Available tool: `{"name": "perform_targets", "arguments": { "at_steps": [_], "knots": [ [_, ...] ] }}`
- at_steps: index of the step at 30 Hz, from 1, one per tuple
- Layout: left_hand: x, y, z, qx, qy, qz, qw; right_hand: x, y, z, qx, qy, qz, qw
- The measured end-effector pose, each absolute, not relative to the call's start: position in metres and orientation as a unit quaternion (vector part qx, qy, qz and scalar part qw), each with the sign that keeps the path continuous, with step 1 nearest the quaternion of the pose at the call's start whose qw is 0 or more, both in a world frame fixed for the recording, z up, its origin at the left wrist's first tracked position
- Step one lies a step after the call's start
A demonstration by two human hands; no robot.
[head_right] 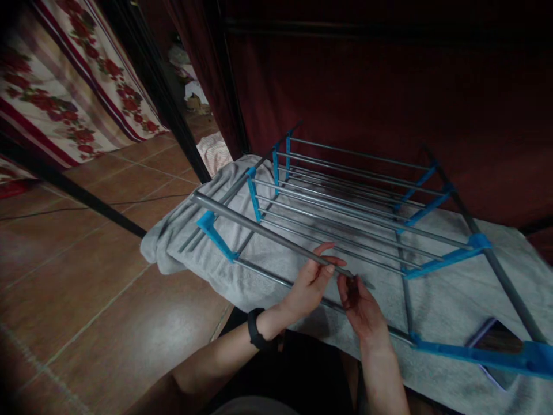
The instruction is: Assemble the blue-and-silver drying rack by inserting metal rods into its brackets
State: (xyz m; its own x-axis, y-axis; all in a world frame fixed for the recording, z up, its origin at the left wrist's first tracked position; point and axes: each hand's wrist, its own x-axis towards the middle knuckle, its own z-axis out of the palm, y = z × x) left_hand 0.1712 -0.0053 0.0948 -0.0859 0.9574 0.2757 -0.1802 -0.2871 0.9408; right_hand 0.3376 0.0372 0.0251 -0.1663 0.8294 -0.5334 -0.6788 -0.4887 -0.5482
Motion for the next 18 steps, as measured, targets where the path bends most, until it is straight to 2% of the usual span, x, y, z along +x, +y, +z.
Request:
{"name": "perform_targets", "arguments": {
  "at_steps": [5,10,18],
  "knots": [
    [0.144,0.008,0.131,0.585,0.445,0.599,0.317,0.33,0.022,0.032,-0.378,-0.163,0.814,0.411],
    [0.119,0.027,0.166,0.691,0.432,0.553,0.171,0.339,0.018,0.03,-0.406,-0.174,0.774,0.454],
    [0.128,0.03,0.138,0.764,0.442,0.46,0.094,0.346,0.017,0.036,-0.434,-0.191,0.729,0.495]
  ]
}}
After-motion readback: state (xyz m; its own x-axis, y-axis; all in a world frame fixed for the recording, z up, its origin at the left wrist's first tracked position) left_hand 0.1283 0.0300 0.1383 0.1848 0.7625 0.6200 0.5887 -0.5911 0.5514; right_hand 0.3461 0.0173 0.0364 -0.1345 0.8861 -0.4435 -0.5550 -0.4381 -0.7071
